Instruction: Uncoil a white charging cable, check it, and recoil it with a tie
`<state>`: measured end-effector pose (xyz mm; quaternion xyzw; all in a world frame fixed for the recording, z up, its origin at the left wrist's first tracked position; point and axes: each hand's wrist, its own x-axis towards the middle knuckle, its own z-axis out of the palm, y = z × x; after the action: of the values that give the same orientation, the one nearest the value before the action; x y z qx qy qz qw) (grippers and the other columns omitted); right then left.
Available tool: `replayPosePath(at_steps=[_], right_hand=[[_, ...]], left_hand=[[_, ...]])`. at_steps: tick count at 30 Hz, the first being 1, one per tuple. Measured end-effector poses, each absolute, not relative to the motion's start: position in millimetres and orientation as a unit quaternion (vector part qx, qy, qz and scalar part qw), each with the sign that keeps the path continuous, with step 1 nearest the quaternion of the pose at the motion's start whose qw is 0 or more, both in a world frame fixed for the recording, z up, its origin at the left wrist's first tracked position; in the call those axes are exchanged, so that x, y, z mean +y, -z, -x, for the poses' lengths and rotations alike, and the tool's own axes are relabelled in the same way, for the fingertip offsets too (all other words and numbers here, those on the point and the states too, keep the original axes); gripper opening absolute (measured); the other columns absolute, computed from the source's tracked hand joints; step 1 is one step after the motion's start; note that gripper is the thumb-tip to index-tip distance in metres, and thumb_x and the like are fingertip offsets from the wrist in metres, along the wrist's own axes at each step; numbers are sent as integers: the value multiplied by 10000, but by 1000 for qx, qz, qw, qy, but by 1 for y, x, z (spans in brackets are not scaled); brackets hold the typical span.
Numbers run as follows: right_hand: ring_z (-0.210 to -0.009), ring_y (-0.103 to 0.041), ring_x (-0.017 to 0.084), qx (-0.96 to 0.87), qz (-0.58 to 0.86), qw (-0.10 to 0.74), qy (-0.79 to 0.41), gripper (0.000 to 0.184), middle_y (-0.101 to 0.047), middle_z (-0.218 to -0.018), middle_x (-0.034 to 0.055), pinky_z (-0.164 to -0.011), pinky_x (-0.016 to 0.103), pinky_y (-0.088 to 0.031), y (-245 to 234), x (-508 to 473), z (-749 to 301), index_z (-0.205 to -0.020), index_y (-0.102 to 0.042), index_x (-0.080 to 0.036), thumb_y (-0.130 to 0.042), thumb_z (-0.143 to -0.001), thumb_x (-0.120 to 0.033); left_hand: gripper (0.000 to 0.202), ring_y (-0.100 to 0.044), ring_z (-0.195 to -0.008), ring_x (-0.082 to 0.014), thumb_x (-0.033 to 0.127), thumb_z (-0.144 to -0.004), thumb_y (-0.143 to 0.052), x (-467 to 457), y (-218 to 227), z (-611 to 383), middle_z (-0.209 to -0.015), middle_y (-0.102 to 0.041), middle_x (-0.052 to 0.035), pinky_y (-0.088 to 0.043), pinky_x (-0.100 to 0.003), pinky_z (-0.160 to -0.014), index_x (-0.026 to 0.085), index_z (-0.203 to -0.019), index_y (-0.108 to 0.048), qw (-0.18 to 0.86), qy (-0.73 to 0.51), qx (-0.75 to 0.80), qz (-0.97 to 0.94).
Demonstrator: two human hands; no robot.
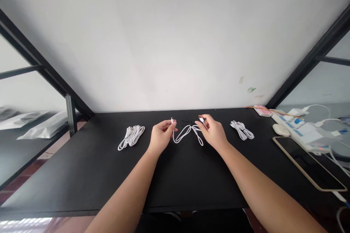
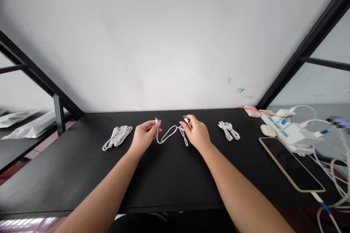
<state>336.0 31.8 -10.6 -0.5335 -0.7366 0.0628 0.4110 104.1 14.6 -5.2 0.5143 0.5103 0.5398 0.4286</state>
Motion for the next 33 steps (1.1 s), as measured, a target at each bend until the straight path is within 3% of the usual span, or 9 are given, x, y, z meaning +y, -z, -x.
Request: replayPosePath(at_steps=[3,9,15,20,23,27,33], right_hand=[[-576,-614,173,-738,524,424,-26,314,-661,-677,8,-620,285,-455,11,33,-338,-1161,-663,-222,-574,-962,-447],[-811,-731,234,-764,493,415,23,371,-783,-937,100,-752,325,-510,6,33,-341,-1173,-717,-204,-406,-1032,-348],[-649,-691,259,-749,556,359,-33,522,-715,-701,82,-640,344,-461,2,30,-336,-1290,-645,-125,-287,-1052,-422],[-612,-634,230,-728,544,387,-156,541,-569,-579,16,-615,320,-429,6,31,-336,-1076,-672,-200,-205,-1059,-474],[-530,-575,209,-692,547,422,-209,437,-498,-544,-30,-543,299,-379,10,33,-335,-1050,-565,-231,-231,-1050,-513],[-464,-526,204,-681,567,423,-189,298,-468,-519,-68,-513,290,-328,10,33,-332,-1079,-444,-244,-308,-1035,-505],[-537,-593,212,-751,556,342,-100,291,-563,-581,-40,-545,284,-326,6,30,-334,-1193,-499,-231,-392,-1026,-444]], left_hand=[[460,-523,-484,-93,538,-780,-750,15,5,-104,-729,-736,-65,-402,-228,-470,144,-1018,-768,431,-544,509,-510],[457,-532,-491,-90,541,-788,-746,14,5,-104,-735,-739,-62,-413,-223,-479,151,-1024,-768,434,-537,511,-512],[455,-521,-491,-83,538,-800,-738,16,7,-103,-741,-738,-68,-399,-211,-473,150,-1035,-763,432,-534,514,-513],[456,-527,-483,-93,541,-795,-737,16,7,-104,-727,-735,-65,-397,-221,-470,149,-1027,-765,434,-537,506,-517],[453,-534,-488,-100,537,-795,-737,16,8,-103,-727,-735,-65,-396,-225,-473,151,-1030,-767,434,-532,507,-520],[454,-526,-501,-92,536,-814,-722,17,8,-103,-728,-729,-60,-399,-216,-487,147,-1043,-759,435,-522,510,-527],[470,-513,-506,-79,541,-819,-714,16,7,-104,-740,-728,-63,-393,-201,-488,132,-1048,-751,439,-515,518,-523]])
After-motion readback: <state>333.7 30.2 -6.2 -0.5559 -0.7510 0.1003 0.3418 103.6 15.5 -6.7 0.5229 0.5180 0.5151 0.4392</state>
